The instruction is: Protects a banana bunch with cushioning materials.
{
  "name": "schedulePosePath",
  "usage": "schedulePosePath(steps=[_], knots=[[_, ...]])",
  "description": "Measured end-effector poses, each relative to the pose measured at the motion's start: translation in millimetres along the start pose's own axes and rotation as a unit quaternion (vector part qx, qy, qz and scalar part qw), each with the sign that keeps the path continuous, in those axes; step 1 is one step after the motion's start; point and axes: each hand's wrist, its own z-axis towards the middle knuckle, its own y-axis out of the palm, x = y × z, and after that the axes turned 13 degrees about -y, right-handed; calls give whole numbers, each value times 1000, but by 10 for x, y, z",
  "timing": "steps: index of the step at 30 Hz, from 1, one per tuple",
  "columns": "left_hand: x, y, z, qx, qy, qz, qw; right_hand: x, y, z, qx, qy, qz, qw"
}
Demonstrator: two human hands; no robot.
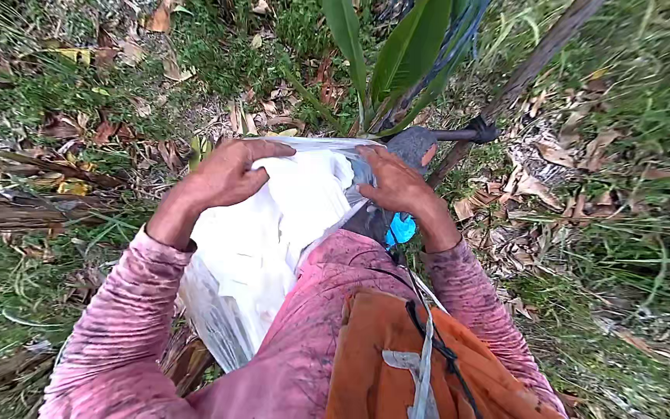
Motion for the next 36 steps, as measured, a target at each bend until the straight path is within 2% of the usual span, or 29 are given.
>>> schedulePosePath(steps=[1, 2, 4, 5, 7, 10, 12, 14, 16, 17, 19, 21, 22, 24, 26, 29, 33, 34, 36], knots=[[40, -179, -4, 55, 20, -102, 993, 124, -21, 62, -2, -3, 8, 1000], [44, -312, 20, 104, 37, -227, 968, 220, -32, 75, 4, -2, 19, 1000], [89, -431, 144, 205, 11, -429, 879, 356, -31, 17, 30, 11, 38, 999], [149, -459, 200, 236, -19, -478, 846, 391, -29, -21, 34, 21, 51, 998], [232, -458, 307, 252, -46, -515, 818, 441, 16, -99, 46, 22, 69, 996], [415, -361, 401, 217, -52, -510, 831, 306, 46, -267, 121, -21, 119, 985], [513, -297, 501, 146, -22, -498, 855, 68, -67, -322, 172, -70, 188, 964], [588, -204, 683, 50, 30, -512, 857, -179, -205, -365, 218, -126, 240, 938], [801, -141, 793, 14, 51, -505, 862, -376, -310, -363, 270, -178, 269, 907], [953, -128, 816, 28, 56, -487, 871, -418, -354, -340, 309, -196, 275, 889], [1215, -108, 885, 133, 52, -392, 909, -439, -434, -375, 398, -165, 267, 862], [1313, -46, 985, 274, 74, -215, 934, -368, -548, -523, 458, -113, 265, 841], [1359, 17, 984, 329, 104, -135, 929, -331, -605, -608, 483, -97, 266, 829], [1512, 199, 910, 369, 180, -65, 910, -266, -692, -757, 519, -88, 269, 806], [1660, 415, 937, 325, 248, -51, 911, -233, -754, -863, 533, -97, 275, 794], [1799, 763, 1094, 184, 254, -95, 945, -246, -820, -1018, 512, -121, 310, 792], [1771, 789, 1226, 75, 255, -298, 917, -174, -866, -1228, 574, -86, 244, 777], [1714, 731, 1240, 59, 242, -322, 914, -103, -863, -1310, 595, -72, 230, 766], [1560, 602, 1301, 81, 217, -341, 911, 65, -822, -1505, 627, -49, 211, 749]])
